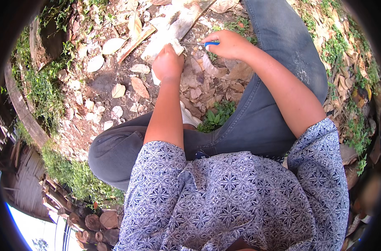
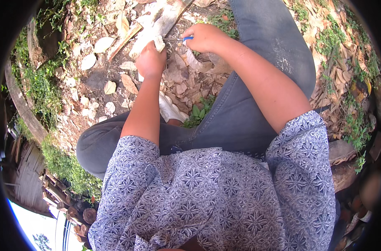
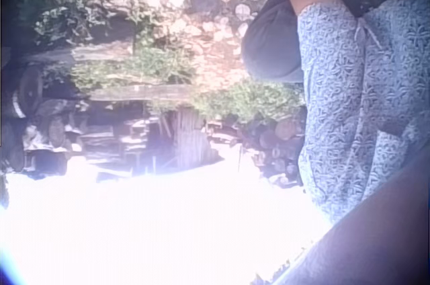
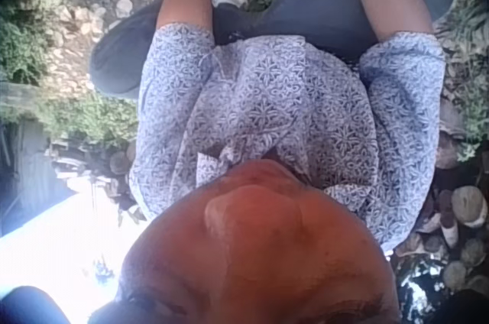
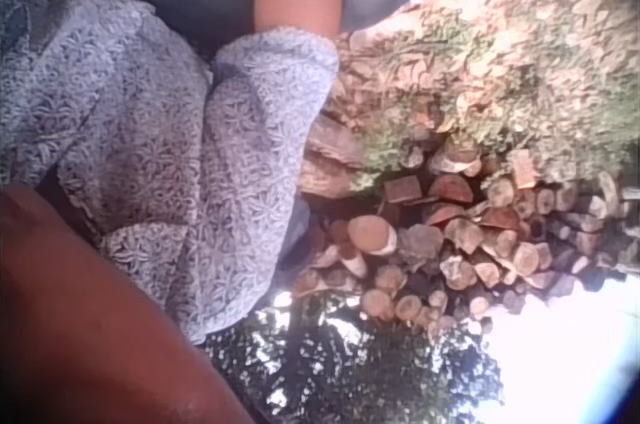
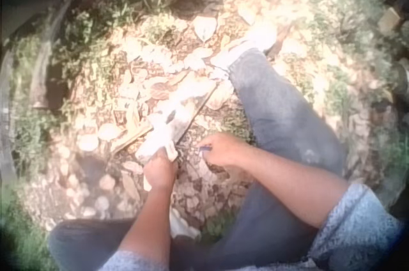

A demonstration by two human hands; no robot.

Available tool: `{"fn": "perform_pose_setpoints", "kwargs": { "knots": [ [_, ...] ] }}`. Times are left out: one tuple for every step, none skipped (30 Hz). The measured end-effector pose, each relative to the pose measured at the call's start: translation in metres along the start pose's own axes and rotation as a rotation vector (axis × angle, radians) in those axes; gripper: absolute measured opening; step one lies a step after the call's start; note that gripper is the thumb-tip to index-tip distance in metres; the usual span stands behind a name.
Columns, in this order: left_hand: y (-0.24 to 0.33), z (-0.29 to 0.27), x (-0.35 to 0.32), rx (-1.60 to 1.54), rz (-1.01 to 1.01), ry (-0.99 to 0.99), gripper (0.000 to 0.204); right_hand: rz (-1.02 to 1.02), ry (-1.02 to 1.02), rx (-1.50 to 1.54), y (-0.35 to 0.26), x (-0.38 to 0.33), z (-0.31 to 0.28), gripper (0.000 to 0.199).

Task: The person sits on the ground and uses a blue-handled chisel to carve a small rectangular wooden block. They repeatedly scrape and shape the wood, then briefly inspect the block before continuing to carve.

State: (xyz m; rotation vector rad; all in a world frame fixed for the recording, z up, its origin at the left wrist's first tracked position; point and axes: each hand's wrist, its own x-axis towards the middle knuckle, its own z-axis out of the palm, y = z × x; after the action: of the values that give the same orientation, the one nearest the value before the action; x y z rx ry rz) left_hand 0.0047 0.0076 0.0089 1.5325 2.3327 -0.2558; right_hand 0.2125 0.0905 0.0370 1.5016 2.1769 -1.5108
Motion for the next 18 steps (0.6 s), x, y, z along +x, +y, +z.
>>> {"fn": "perform_pose_setpoints", "kwargs": {
  "knots": [
    [0.000,-0.001,0.000,-0.001,0.001,-0.007,0.041,-0.006,0.009,-0.009,-0.001,-0.001,-0.001,0.035],
    [-0.001,0.000,0.000,-0.009,0.006,0.001,0.040,0.003,-0.004,0.004,-0.002,0.000,-0.002,0.035],
    [-0.001,0.000,0.000,-0.016,0.008,0.008,0.040,0.012,-0.019,0.018,-0.002,0.001,-0.003,0.035],
    [-0.002,0.001,0.000,-0.023,0.010,0.016,0.040,0.020,-0.034,0.032,-0.002,0.003,-0.005,0.035],
    [-0.002,0.001,-0.001,-0.023,0.008,0.020,0.040,0.015,-0.046,0.031,-0.003,0.004,-0.006,0.035],
    [0.000,-0.001,-0.001,-0.024,0.011,0.023,0.040,0.014,-0.056,0.030,-0.002,0.005,-0.007,0.035],
    [0.002,-0.002,-0.001,-0.024,0.013,0.026,0.039,0.012,-0.065,0.029,-0.002,0.006,-0.008,0.035],
    [0.001,-0.001,-0.001,-0.025,0.018,0.029,0.039,0.011,-0.065,0.022,-0.002,0.006,-0.008,0.035],
    [0.000,0.000,-0.002,-0.026,0.020,0.034,0.039,0.006,-0.066,0.014,-0.003,0.007,-0.008,0.035],
    [-0.001,0.000,-0.002,-0.027,0.023,0.038,0.039,0.002,-0.067,0.006,-0.005,0.007,-0.009,0.036],
    [-0.001,0.001,-0.002,-0.029,0.018,0.039,0.039,0.011,-0.072,-0.006,-0.007,0.008,-0.010,0.036],
    [-0.001,0.001,-0.002,-0.031,0.016,0.038,0.039,0.023,-0.076,-0.018,-0.009,0.008,-0.013,0.036],
    [0.000,0.001,-0.002,-0.033,0.014,0.036,0.039,0.035,-0.081,-0.029,-0.011,0.008,-0.015,0.037],
    [0.000,0.002,-0.002,-0.029,0.015,0.030,0.039,0.028,-0.072,-0.046,-0.013,0.009,-0.015,0.037],
    [-0.001,0.002,0.000,-0.027,0.017,0.024,0.039,0.023,-0.063,-0.064,-0.015,0.009,-0.014,0.037],
    [-0.001,0.002,0.000,-0.025,0.019,0.018,0.039,0.018,-0.054,-0.083,-0.018,0.010,-0.014,0.037],
    [-0.002,0.003,0.001,-0.029,0.024,0.018,0.039,0.029,-0.058,-0.092,-0.020,0.010,-0.014,0.037],
    [-0.002,0.003,0.001,-0.033,0.027,0.021,0.039,0.036,-0.062,-0.102,-0.024,0.010,-0.016,0.036]
  ]
}}
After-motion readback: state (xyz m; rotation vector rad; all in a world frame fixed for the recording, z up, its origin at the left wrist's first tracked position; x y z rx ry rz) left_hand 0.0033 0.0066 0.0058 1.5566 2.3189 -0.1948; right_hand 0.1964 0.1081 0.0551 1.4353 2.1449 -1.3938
